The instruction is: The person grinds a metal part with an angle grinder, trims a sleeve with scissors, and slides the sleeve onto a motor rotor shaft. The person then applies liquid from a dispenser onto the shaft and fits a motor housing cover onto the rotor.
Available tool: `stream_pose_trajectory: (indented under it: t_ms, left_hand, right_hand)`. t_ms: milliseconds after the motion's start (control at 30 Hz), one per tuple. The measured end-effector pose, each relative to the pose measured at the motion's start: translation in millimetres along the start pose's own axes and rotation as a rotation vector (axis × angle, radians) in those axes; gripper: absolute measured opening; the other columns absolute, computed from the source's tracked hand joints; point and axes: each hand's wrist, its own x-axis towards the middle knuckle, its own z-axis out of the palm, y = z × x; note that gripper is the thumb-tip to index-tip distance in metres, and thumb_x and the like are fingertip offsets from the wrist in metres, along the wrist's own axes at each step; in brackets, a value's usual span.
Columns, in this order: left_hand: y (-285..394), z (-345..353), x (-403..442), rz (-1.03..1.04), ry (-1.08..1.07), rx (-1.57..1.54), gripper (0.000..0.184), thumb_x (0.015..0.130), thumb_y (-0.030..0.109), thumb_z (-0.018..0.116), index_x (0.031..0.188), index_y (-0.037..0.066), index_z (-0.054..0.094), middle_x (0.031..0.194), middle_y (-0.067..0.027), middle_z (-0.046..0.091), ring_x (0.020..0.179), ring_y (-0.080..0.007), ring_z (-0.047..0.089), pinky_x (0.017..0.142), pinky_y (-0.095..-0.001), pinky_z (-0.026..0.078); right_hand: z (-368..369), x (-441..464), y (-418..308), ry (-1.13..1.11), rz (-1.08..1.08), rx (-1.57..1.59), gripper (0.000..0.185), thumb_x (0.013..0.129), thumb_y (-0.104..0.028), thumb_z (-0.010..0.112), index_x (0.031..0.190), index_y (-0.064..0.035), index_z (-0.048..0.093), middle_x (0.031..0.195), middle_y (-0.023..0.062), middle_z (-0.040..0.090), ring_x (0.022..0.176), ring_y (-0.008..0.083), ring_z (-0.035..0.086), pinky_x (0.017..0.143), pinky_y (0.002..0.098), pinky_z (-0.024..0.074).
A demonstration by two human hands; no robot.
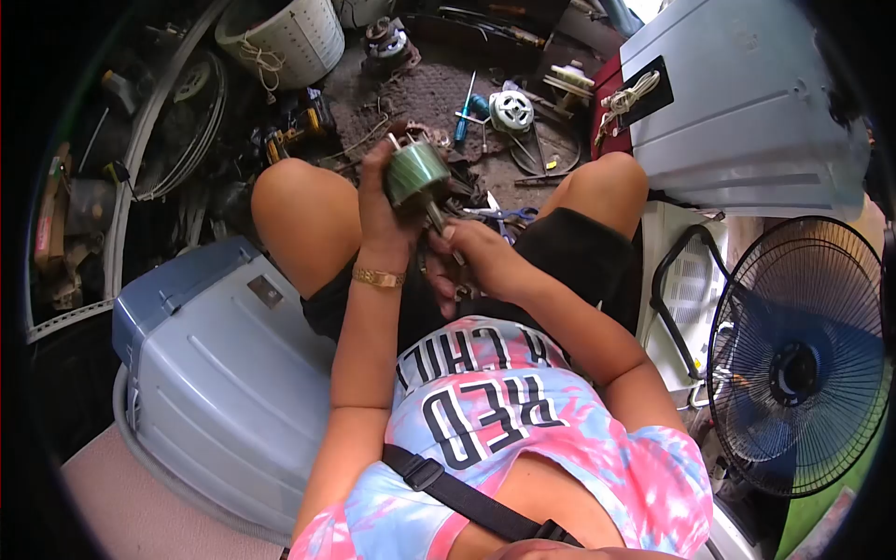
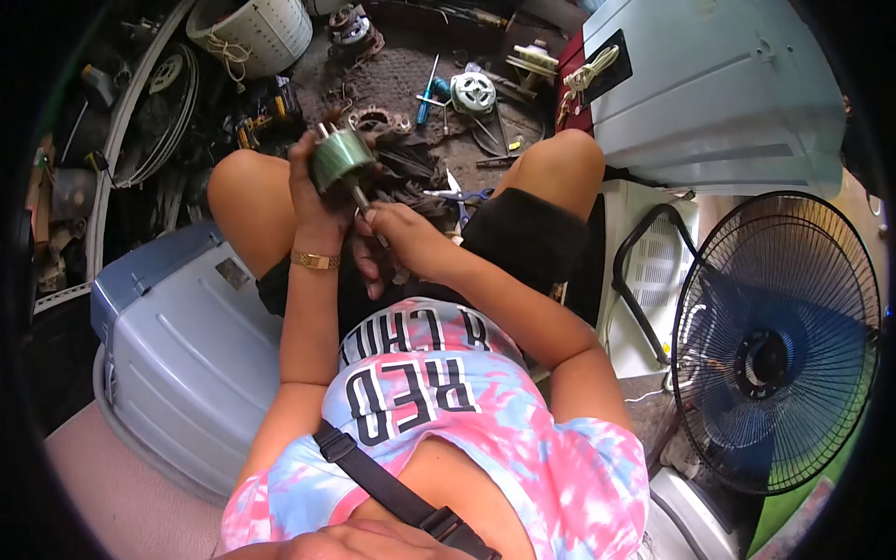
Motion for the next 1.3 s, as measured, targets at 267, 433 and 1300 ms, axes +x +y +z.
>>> stream_pose_trajectory:
  t_ms: [267, 433, 1300]
  left_hand:
    - [-0.9, -10.5, 12.7, 0.104, 0.216, 0.185, 0.042, 0.088, 0.036, 0.057, 0.119, 0.010, 0.050, 0.096, -0.0194, 0.063, 0.084, -0.0290, 0.064, 0.072, -0.0412, 0.056]
    - [4.5, -14.2, 12.1, 0.003, 0.019, -0.072, 0.051, 0.089, 0.044, 0.051, 0.125, 0.008, 0.047, 0.098, -0.0239, 0.062, 0.087, -0.0327, 0.064, 0.077, -0.0447, 0.055]
    - [5.0, 5.2, -4.4, 0.276, 0.124, 0.493, 0.054, 0.089, 0.038, 0.052, 0.133, 0.010, 0.040, 0.102, -0.0175, 0.059, 0.090, -0.0262, 0.063, 0.076, -0.0392, 0.055]
  right_hand:
    - [-8.3, 9.4, -4.0, 0.193, -0.035, -0.558, 0.020, 0.096, -0.025, 0.040, 0.087, -0.0078, 0.043, 0.063, 0.0167, 0.055, 0.055, 0.0331, 0.060, 0.053, 0.0420, 0.0528]
    - [-6.4, 10.8, -1.0, 0.057, 0.074, -0.012, 0.023, 0.098, -0.027, 0.039, 0.087, -0.0067, 0.041, 0.065, 0.0161, 0.055, 0.053, 0.0314, 0.060, 0.052, 0.0402, 0.0525]
    - [-17.0, 9.4, 1.1, 0.084, -0.014, -0.361, 0.027, 0.099, -0.025, 0.037, 0.082, -0.0052, 0.044, 0.068, 0.0159, 0.060, 0.062, 0.0276, 0.064, 0.059, 0.0347, 0.0507]
